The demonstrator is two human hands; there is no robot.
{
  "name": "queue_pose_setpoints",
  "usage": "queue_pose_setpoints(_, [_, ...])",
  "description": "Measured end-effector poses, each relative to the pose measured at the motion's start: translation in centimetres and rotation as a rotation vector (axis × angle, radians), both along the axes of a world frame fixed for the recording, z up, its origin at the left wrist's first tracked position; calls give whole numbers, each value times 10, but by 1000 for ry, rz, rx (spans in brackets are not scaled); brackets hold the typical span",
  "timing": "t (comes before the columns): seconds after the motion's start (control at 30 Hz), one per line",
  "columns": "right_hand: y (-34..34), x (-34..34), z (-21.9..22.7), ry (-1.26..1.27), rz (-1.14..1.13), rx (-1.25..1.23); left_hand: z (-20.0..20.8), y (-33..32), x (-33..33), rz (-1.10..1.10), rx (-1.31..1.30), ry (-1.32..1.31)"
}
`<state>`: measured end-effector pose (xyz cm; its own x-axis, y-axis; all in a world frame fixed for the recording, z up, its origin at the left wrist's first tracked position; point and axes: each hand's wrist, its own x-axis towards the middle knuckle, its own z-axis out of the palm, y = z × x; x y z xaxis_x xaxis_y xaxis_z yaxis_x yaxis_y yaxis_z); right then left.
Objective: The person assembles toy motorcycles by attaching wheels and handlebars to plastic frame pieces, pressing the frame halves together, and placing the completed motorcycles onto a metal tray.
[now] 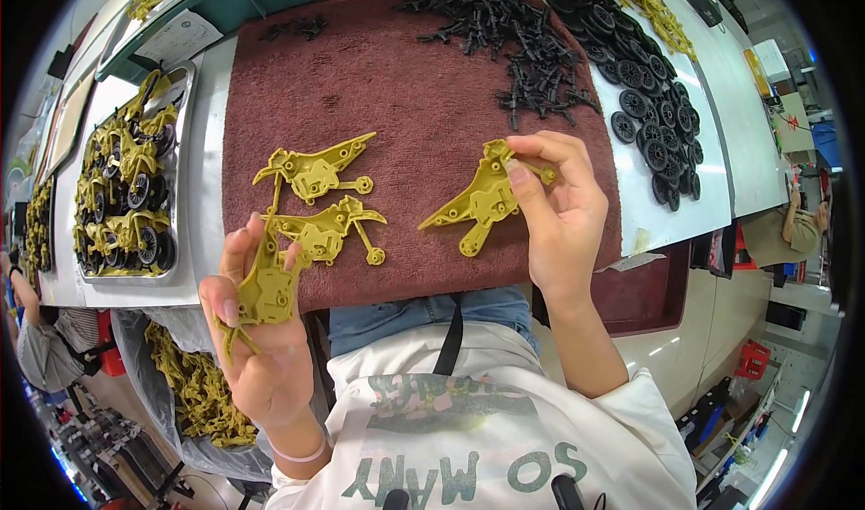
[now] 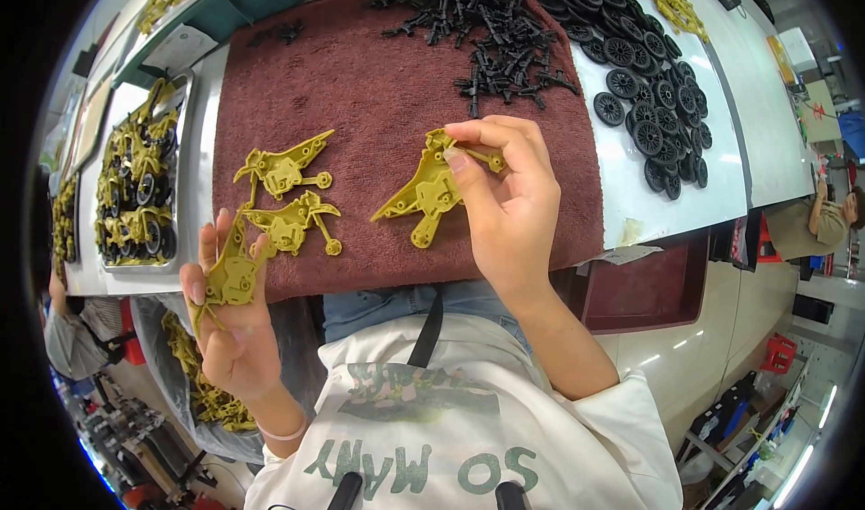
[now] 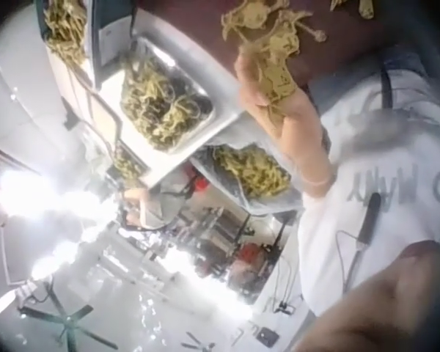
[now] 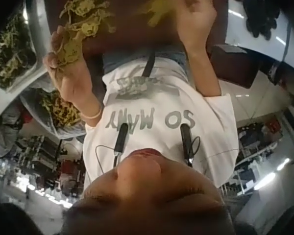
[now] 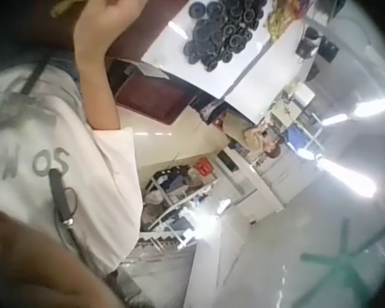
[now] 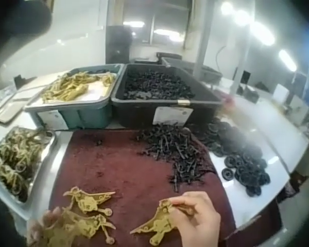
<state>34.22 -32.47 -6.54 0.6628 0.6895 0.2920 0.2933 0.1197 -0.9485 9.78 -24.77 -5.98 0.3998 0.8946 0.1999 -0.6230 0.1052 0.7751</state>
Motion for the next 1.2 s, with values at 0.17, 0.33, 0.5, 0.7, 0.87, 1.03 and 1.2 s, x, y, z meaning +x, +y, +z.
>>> queue_pose_setpoints(0.17, [0, 3, -2, -17, -122, 45, 15, -3, 18, 158, -48, 179])
queue_pose_setpoints(0.33, [-13, -5, 1, -467, -36, -200, 17, 2, 17, 277, 20, 328])
queue_pose_setpoints(0.5, [-10, -22, -2, -994, -117, -338, 13, 4, 26, 141, 57, 354])
queue_pose_setpoints(0.7, [-11, -24, 17, -601, 124, -229, 10, -5, 34, -74, 75, 305])
queue_pose_setpoints(0.87, [-11, -37, 29, 353, 564, -218, 11, -14, 50, -38, 691, 601])
queue_pose_setpoints(1.03, [-2, -12, 35, 338, 446, 131, 10, -9, 58, -106, 607, 510])
queue_pose_setpoints(1.2, [9, 20, 43, -46, 341, -6, 16, 13, 68, 106, 770, 698])
